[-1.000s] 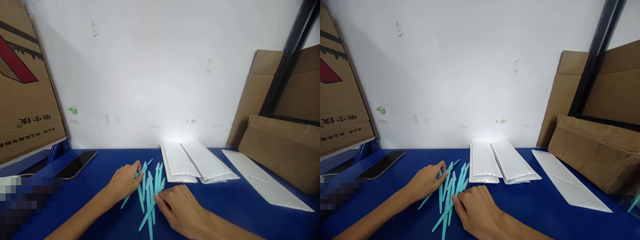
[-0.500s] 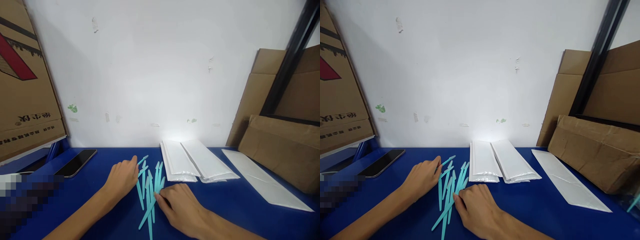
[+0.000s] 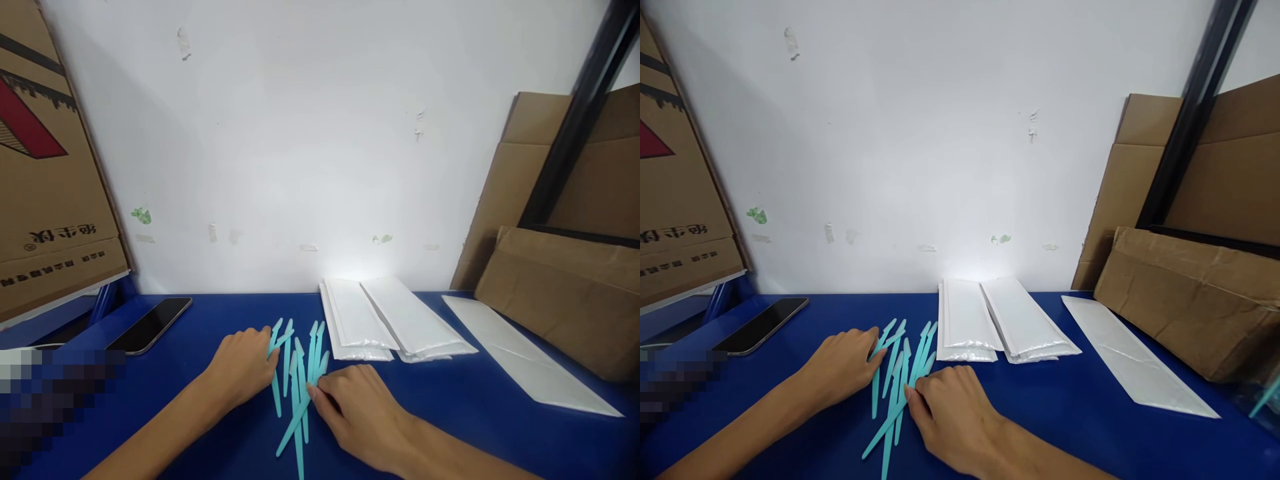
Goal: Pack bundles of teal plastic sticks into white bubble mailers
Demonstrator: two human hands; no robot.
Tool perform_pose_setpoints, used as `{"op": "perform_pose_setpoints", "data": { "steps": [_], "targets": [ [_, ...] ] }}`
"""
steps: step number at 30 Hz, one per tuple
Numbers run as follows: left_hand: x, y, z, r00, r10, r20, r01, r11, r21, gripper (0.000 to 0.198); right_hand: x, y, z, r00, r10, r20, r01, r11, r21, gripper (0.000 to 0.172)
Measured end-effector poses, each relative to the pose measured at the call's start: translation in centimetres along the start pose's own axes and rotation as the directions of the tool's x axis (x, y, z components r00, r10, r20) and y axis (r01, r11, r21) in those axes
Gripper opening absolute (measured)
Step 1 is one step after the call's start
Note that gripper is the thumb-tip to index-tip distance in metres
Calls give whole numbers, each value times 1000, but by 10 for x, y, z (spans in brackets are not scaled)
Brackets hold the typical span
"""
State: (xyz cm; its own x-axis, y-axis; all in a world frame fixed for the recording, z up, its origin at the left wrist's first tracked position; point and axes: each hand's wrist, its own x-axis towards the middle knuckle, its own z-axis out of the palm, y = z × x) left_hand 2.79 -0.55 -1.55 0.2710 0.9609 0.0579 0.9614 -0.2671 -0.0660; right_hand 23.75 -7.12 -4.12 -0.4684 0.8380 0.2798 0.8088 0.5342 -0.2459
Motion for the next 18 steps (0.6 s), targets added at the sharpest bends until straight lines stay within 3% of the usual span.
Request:
{"op": "perform_pose_setpoints", "data": {
  "steps": [18],
  "targets": [
    [1, -2, 1, 1000, -1, -4, 1, 1000, -6, 27, 0, -1, 0, 1000, 0, -13, 0, 1000, -6, 43]
  ]
}}
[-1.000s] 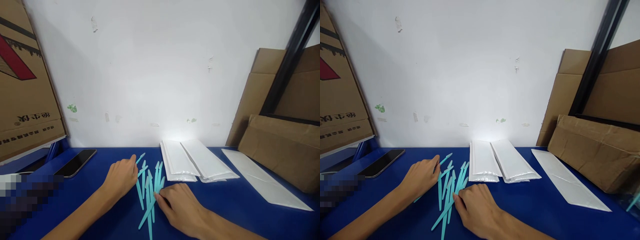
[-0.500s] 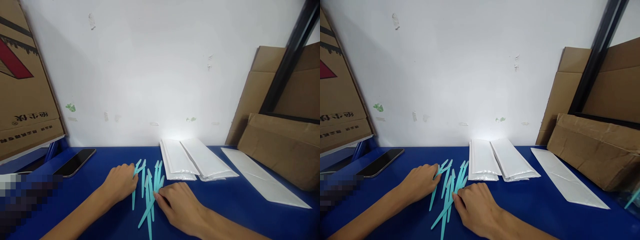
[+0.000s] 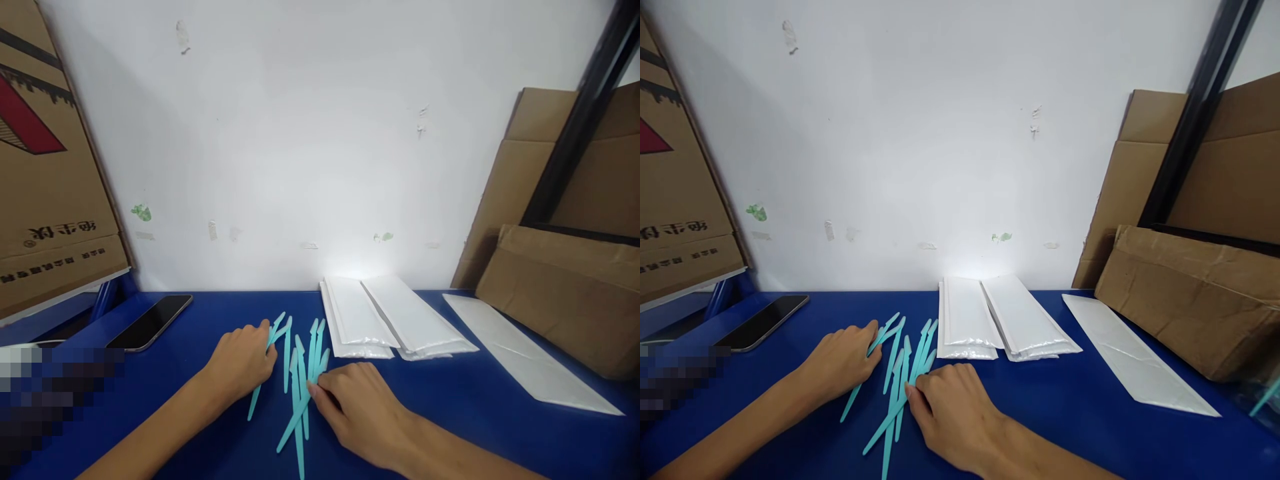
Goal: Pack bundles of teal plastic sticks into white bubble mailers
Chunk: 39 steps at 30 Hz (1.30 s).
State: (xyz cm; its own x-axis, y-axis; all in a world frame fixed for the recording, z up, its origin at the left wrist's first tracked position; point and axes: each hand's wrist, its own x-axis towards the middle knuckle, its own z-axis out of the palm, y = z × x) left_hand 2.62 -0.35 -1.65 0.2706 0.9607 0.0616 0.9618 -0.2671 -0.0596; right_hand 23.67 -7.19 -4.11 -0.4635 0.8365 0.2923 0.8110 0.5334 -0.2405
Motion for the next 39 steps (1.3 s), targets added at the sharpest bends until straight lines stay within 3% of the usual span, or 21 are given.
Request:
{"op": "perform_pose_setpoints", "data": {
  "steps": [12, 19, 24, 28, 35, 39],
  "targets": [
    [1, 2, 3, 999, 37, -34, -38, 999, -12, 23, 0, 1, 1, 1000, 2, 1, -2, 1000, -28, 43],
    [-1, 3, 5, 996, 72, -46, -72, 997, -11, 20, 0, 1, 2, 999, 40, -23, -43, 989, -139, 43],
    [-6, 12, 6, 989, 122, -82, -128, 990, -64, 35, -1, -3, -1, 998, -3, -59, -12, 968, -249, 26],
    [-11, 19, 4, 982, 166, -89, -175, 980, -94, 37, -3, -9, -2, 998, -62, -24, 51, 951, -305, 15],
    [-20, 38, 1, 994, -6, -109, -7, 993, -120, 43, -3, -9, -1, 998, -46, -31, 34, 949, -312, 19],
    [-24, 47, 6, 986, -12, -164, -6, 994, -111, 49, -3, -8, 0, 999, -27, -30, 16, 945, -327, 20]
  ]
}}
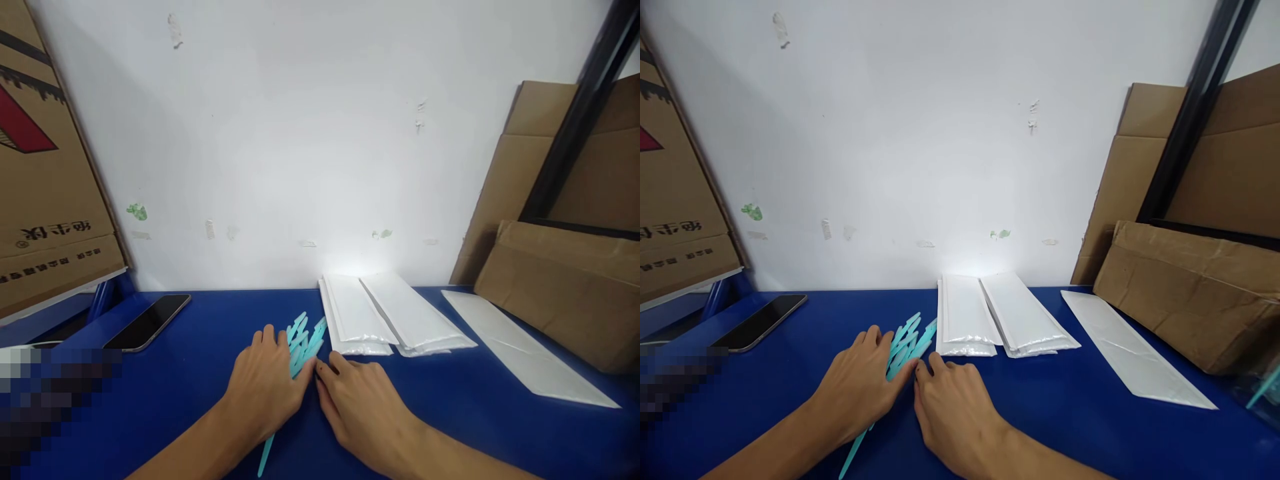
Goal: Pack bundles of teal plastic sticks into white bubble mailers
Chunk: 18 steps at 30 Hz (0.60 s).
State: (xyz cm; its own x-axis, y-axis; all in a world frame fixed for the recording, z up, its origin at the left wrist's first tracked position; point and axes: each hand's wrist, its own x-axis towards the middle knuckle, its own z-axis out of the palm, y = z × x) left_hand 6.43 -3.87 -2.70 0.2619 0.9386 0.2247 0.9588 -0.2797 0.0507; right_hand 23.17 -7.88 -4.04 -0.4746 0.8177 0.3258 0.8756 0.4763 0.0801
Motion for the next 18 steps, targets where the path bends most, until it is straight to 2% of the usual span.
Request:
{"op": "perform_pose_setpoints", "data": {
  "steps": [6, 12, 18],
  "targets": [
    [2, -1, 4, 997, 52, 63, -53, 999, 10, 43, -1, 2, 0, 1000, 11, 18, -11, 1000, -13, 18],
    [13, -16, -1, 990, 98, 105, -101, 994, 28, 27, -1, 2, -3, 999, 32, 22, -32, 999, 12, 20],
    [23, -24, -4, 980, 103, 172, -119, 989, 87, 26, 0, 1, -6, 1000, 28, 13, -29, 999, 41, 22]
  ]
}}
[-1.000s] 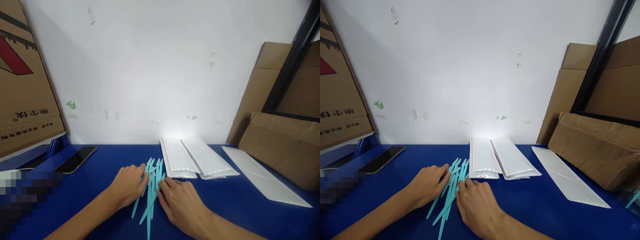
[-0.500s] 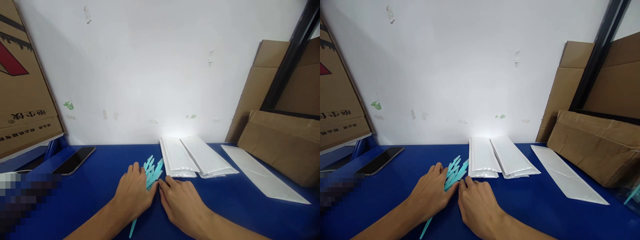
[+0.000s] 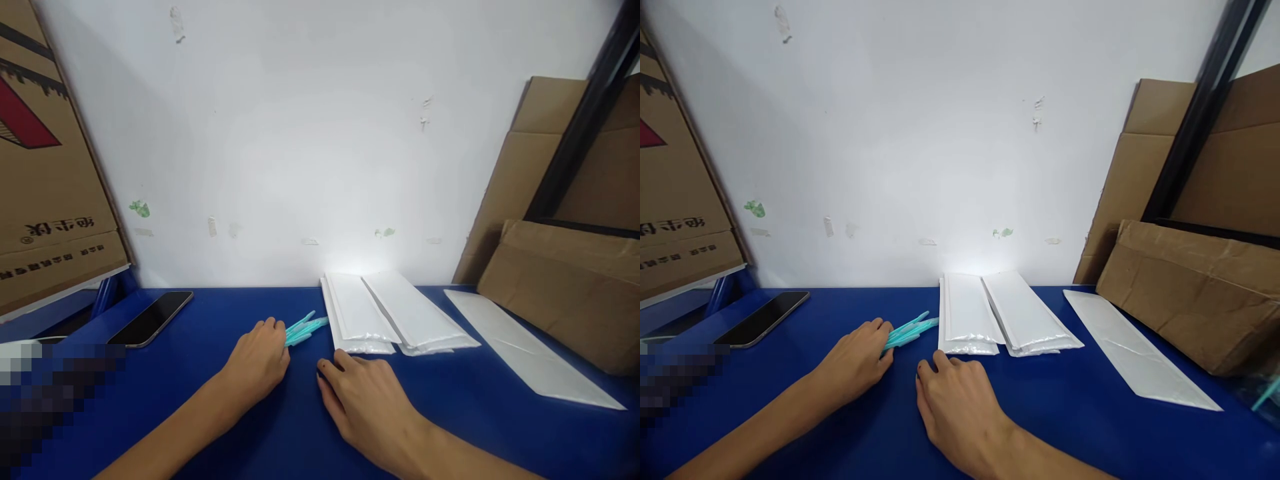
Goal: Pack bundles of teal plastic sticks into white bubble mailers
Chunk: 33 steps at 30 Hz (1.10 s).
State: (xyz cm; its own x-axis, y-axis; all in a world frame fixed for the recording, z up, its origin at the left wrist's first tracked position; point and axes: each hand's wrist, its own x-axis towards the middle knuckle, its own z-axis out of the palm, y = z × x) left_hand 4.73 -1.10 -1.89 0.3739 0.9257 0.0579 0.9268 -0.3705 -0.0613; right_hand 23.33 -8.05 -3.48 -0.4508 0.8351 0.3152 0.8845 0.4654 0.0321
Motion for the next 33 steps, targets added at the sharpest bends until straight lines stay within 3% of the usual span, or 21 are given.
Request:
{"op": "perform_pose_setpoints", "data": {
  "steps": [7, 14, 16, 18, 21, 24, 26, 29, 31, 33],
  "targets": [
    [-3, 0, 6, 996, 38, 80, -44, 997, 63, 33, -1, 0, 1, 1000, 5, 2, -5, 1000, -7, 22],
    [-4, -12, 2, 999, -3, 52, 1, 999, 42, 37, 1, 0, -2, 1000, -14, 11, 14, 1000, 1, 22],
    [-2, -17, -5, 999, -42, 28, 42, 999, -11, 35, 1, -1, -2, 1000, -21, 12, 21, 1000, 11, 23],
    [0, -22, -11, 997, -80, -22, 74, 981, -181, 31, 0, -1, -3, 1000, -19, 12, 19, 1000, 19, 24],
    [1, -23, -17, 972, -152, -177, 28, 830, -557, 33, -3, 1, -5, 999, -26, -27, 27, 999, 46, 25],
    [-4, -15, -17, 913, -209, -350, -154, 617, -772, 34, -2, 10, -17, 987, -29, -159, 57, 983, 173, 39],
    [-10, -6, -13, 889, -210, -407, -255, 511, -821, 33, 3, 16, -34, 947, 1, -321, 107, 942, 319, 52],
    [-17, 6, -6, 885, -148, -442, -346, 426, -836, 28, 18, 18, -67, 854, 95, -511, 213, 833, 511, 58],
    [-21, 12, -3, 882, -121, -455, -380, 388, -840, 26, 30, 11, -91, 846, 97, -524, 269, 770, 578, 56],
    [-24, 17, -2, 886, -125, -446, -381, 350, -856, 27, 41, -2, -108, 852, 24, -522, 332, 747, 575, 49]
  ]
}}
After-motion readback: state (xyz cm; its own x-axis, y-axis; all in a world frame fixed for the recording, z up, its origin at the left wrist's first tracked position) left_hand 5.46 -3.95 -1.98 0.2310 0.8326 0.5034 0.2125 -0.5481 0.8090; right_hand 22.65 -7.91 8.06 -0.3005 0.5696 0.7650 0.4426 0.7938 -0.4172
